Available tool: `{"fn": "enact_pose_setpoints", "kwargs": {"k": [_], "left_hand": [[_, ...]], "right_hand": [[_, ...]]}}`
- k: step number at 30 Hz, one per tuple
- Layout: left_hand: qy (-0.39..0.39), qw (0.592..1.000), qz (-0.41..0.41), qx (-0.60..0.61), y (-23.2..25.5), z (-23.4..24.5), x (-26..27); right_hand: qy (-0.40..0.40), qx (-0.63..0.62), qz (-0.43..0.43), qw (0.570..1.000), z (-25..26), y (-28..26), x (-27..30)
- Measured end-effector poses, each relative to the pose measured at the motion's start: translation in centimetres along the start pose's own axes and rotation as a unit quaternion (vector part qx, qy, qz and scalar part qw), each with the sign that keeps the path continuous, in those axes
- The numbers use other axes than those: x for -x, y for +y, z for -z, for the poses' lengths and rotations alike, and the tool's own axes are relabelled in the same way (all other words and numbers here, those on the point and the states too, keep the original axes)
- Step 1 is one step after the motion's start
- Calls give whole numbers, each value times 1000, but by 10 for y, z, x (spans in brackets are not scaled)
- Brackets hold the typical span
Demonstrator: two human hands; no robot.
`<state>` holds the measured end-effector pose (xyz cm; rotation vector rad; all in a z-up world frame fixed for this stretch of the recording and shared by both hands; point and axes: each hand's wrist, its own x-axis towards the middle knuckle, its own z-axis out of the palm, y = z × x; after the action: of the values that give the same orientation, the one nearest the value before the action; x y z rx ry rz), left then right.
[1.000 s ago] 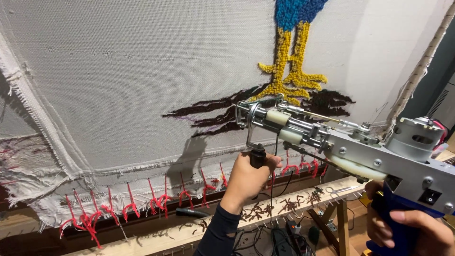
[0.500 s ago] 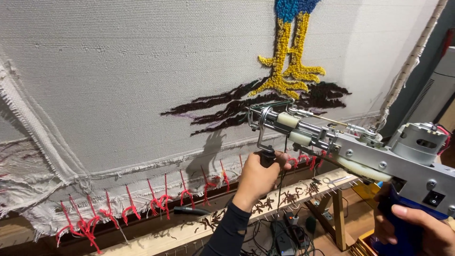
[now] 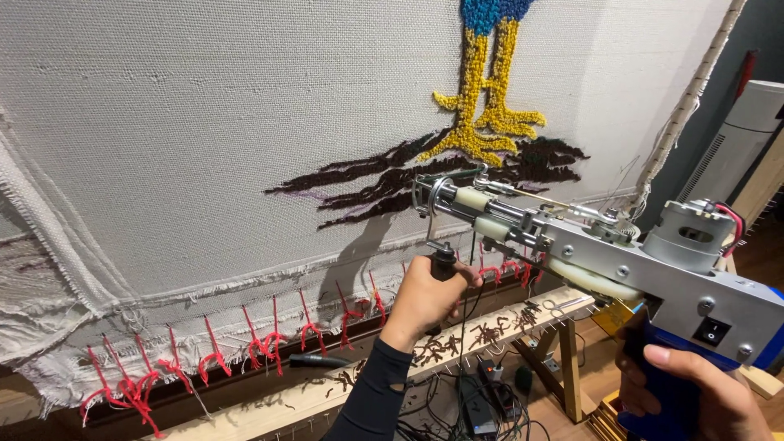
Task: The person uses a tufting gun to punch brown yarn into a stretched canvas on a wooden frame, filling in a dark branch area of a bird design. They occasionally guide the yarn with their free hand and reposition the gun to continue tufting along the outline.
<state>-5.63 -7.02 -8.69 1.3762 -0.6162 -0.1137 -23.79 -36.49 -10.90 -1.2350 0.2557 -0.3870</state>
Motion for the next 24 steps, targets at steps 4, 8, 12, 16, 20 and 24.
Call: {"fn": "enact_pose_setpoints", "kwargs": {"k": [4,8,12,16,20,24], "left_hand": [[-1,1000,11,-12,2,4,-2],[11,1000,17,12,9,3,0],[18,1000,15,-4,13,3,0],[26,999,14,-23,10,5,-2],[40,997,34,-56,13,7,-4],[55,996,17,-63,9,10,-8]], "right_hand": [[14,14,0,1000,-5,-1,-1],[-7,0,3,1000,-7,1,0],[-26,-19,6,999,-3,7,-3],[-11,-18,7,1000,-17,3,4],[1,-6,16,1000,-22,1,7],[6,8,5,1000,-40,-6,14]]}}
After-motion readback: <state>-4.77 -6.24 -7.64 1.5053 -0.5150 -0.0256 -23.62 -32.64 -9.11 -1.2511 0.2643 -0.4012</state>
